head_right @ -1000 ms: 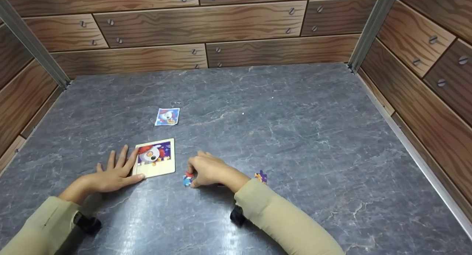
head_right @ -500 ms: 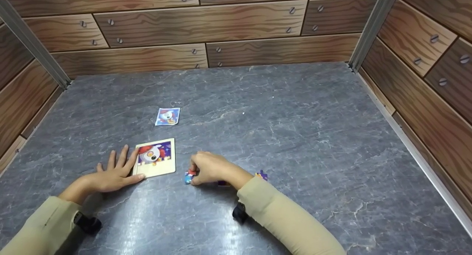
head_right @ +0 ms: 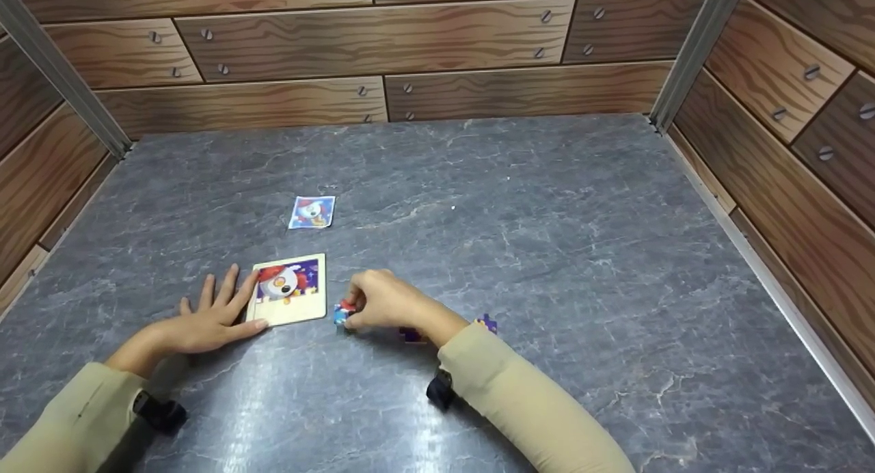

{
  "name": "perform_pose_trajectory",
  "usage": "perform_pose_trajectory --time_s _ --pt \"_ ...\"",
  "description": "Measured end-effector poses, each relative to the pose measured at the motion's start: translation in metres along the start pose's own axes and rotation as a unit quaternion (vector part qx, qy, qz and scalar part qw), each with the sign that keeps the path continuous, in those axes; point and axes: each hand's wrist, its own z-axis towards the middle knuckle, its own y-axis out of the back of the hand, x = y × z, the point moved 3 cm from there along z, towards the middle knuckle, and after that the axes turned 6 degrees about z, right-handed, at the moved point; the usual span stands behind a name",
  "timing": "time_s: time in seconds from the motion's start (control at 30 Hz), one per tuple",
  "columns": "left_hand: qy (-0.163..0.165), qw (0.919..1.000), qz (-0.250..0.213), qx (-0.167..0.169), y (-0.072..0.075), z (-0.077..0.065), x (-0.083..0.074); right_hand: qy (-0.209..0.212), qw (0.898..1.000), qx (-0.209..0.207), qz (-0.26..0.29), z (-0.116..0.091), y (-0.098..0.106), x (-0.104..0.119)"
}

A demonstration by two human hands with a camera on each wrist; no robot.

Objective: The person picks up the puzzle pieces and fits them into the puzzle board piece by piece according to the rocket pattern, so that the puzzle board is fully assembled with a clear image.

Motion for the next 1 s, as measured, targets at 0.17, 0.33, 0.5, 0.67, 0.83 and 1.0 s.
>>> perform_pose_trajectory --time_s 0.17,0.33,0.5,0.67,0.83,1.0 --pt "0.001 1.0 -0.001 0.0 -0.001 0.0 0.0 0.01 0.999 -0.019 0.027 0.003 0.003 0.003" --pt "-0.002 1.0 0.001 -0.004 0.0 -0.001 0.0 0.018 0.999 -0.033 0.027 0.008 0.001 0.007" --pt "-0.008 0.9999 -0.002 -0.007 0.0 0.0 0.001 0.042 0.998 -0.048 0.027 0.015 -0.003 0.015" --pt "-0.01 0.9999 -0.011 -0.002 0.001 0.002 0.002 0.07 0.995 -0.064 0.035 0.026 -0.009 0.021" --pt "-0.012 0.9997 -0.02 0.004 0.001 0.002 0.003 0.097 0.992 -0.07 0.041 0.036 -0.016 0.028" --pt "-0.013 0.9996 -0.023 0.005 0.001 0.001 0.004 0.102 0.991 -0.065 0.05 0.046 -0.024 0.034"
